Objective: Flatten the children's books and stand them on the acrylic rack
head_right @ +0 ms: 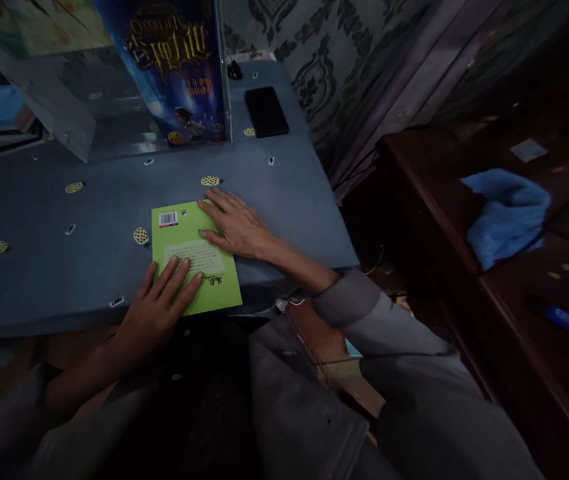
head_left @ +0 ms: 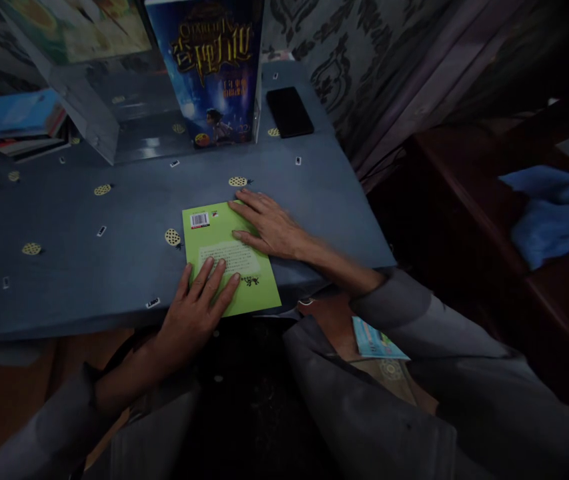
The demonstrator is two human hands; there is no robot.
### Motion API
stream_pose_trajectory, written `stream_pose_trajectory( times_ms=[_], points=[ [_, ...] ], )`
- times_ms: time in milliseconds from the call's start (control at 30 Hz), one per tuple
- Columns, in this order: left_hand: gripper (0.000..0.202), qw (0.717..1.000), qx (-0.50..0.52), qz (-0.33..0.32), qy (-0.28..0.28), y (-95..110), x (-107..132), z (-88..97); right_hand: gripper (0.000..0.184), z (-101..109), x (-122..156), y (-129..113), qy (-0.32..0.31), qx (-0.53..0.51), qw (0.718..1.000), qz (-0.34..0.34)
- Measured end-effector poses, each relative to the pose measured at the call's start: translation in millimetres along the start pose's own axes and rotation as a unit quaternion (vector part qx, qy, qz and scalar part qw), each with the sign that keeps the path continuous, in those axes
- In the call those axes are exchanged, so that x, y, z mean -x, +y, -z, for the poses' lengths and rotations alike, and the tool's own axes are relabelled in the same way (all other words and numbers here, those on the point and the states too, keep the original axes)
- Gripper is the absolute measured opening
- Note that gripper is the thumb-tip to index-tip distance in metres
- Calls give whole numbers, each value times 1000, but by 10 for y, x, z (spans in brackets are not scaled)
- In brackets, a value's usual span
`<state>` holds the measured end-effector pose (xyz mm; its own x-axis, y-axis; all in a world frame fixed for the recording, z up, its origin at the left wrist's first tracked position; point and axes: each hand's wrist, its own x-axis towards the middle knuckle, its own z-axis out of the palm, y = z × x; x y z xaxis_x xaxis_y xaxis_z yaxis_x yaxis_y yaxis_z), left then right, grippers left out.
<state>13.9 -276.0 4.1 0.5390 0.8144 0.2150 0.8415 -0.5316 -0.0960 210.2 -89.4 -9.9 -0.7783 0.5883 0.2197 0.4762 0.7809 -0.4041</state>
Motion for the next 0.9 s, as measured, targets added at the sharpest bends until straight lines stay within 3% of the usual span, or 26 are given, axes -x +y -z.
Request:
stream_pose_trajectory(
  times_ms=[167, 333, 500, 633, 733, 800, 867, 900],
  points=[
    [53, 999, 19, -27, -6, -72, -8, 105, 70, 4, 5, -10, -1, -3, 1000, -2],
    [48, 994, 95, -38, 23, -274, -50, 473, 60, 82, 95, -44, 12, -63, 998, 2],
    [39, 969, 215, 30, 117, -606, -177, 914, 41, 293, 278, -73, 21, -200, 980, 9],
    [26, 938, 309, 114, 110, -821, -430, 1182, 41, 368, 390, -135, 25, -299, 954, 4],
    [37, 892, 403, 173, 110, -931, -686, 1276, 41, 330, 365, -243, 82, -362, 928, -46],
    [50, 845, 478, 199, 134, -1000, -852, 1239, 35, 306, 282, -329, 127, -402, 903, -80],
    [53, 776, 559, 219, 192, -1060, -997, 1095, 34, 304, 167, -408, 173, -441, 875, -101],
    [51, 728, 600, 232, 239, -1079, -1060, 985, 35, 308, 106, -440, 196, -463, 858, -109]
  ],
)
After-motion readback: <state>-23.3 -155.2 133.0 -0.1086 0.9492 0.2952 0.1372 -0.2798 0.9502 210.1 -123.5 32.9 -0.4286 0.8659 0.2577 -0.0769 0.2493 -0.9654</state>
